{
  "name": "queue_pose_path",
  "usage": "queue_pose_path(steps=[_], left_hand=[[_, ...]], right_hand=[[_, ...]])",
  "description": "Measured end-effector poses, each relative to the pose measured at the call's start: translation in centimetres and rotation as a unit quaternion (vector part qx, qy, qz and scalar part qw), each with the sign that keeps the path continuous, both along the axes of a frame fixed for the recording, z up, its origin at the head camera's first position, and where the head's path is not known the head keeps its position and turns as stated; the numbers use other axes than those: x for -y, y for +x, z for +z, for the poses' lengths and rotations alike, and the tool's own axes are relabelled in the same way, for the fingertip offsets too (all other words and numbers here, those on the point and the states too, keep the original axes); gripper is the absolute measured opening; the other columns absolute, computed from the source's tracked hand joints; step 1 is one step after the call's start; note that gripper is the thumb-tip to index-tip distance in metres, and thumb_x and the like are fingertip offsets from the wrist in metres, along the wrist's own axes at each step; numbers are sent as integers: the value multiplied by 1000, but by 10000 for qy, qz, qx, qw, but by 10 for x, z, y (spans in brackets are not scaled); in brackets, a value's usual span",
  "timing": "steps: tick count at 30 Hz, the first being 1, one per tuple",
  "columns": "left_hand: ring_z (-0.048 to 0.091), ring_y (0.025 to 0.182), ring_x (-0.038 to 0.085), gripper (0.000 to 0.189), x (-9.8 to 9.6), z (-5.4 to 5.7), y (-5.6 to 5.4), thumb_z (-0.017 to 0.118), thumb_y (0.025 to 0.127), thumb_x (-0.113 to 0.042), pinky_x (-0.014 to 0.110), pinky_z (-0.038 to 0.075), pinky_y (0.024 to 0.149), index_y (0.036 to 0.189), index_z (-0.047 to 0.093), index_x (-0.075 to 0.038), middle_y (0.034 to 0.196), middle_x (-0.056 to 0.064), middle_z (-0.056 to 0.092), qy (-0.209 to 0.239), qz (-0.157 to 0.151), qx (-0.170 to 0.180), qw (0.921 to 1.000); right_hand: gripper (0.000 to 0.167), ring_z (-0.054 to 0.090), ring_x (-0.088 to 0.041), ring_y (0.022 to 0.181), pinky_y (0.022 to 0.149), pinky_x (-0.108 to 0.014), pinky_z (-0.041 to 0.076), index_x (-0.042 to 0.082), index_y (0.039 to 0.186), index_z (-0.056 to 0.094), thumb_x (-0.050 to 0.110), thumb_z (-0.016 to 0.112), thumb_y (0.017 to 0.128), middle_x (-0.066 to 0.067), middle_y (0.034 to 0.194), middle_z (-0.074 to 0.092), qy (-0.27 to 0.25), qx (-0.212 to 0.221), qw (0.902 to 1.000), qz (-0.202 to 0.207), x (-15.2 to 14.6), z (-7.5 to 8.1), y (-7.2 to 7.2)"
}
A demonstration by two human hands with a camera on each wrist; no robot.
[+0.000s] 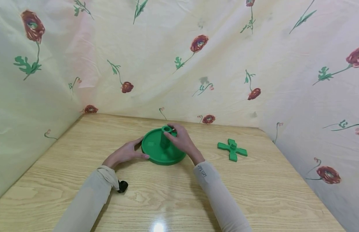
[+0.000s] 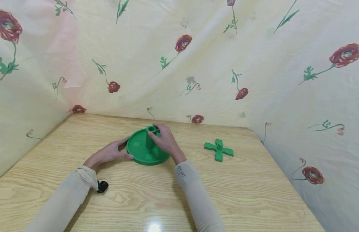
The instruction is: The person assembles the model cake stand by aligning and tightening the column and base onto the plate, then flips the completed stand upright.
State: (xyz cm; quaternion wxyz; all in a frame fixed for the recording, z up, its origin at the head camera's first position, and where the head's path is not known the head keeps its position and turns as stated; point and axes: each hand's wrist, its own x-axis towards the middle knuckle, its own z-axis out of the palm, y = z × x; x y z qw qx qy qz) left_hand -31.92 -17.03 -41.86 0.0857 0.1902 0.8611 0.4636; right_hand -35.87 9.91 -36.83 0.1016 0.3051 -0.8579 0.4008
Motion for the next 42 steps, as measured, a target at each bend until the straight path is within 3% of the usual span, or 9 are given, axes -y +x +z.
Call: queue_pose_path(steps=[9, 22, 29, 35, 42], left_hand=[[18, 154, 42, 106, 0, -1, 0, 81, 91, -40, 61, 24, 119, 165, 16, -3, 167, 24, 22, -34, 10, -7, 10000], [18, 154, 42, 106, -1, 0, -1, 82, 90, -42, 61, 23, 119, 166, 17, -4, 167, 24, 22, -66, 58, 3, 10000], [18, 154, 41, 108, -1, -1, 1, 82, 90, -44, 61, 23, 119, 166, 17, -5, 168, 22, 22, -132, 71, 28, 9999], [16, 154, 42, 109, -2, -1, 2, 83, 89, -44, 62, 22, 119, 166, 17, -5, 168, 22, 21, -50, 65, 46, 10000], [14, 154, 43, 108, -1, 1, 3, 82, 90, -41, 63, 20, 119, 166, 16, -4, 168, 24, 20, -40, 1, -16, 10000]], right_hand=[[46, 59, -38, 118, 100, -55, 50, -10, 140, 54, 13, 67, 103, -25, 132, 60, -98, 108, 9999, -18, 0, -1, 1], [37, 61, -37, 112, 96, -55, 52, -8, 134, 59, 11, 66, 103, -22, 124, 63, -151, 54, 9998, 86, -1, 2, 3], [46, 60, -39, 118, 100, -54, 51, -6, 141, 54, 17, 67, 103, -23, 128, 62, -20, 315, 9994, -152, -5, 4, 4], [48, 59, -36, 121, 100, -50, 51, -3, 145, 53, 20, 65, 105, -21, 130, 62, 46, 483, 9983, -339, -24, 7, 10], [44, 60, -38, 119, 93, -50, 54, -4, 142, 55, 20, 63, 106, -24, 131, 62, 123, 146, 9982, -566, -66, 6, 14]])
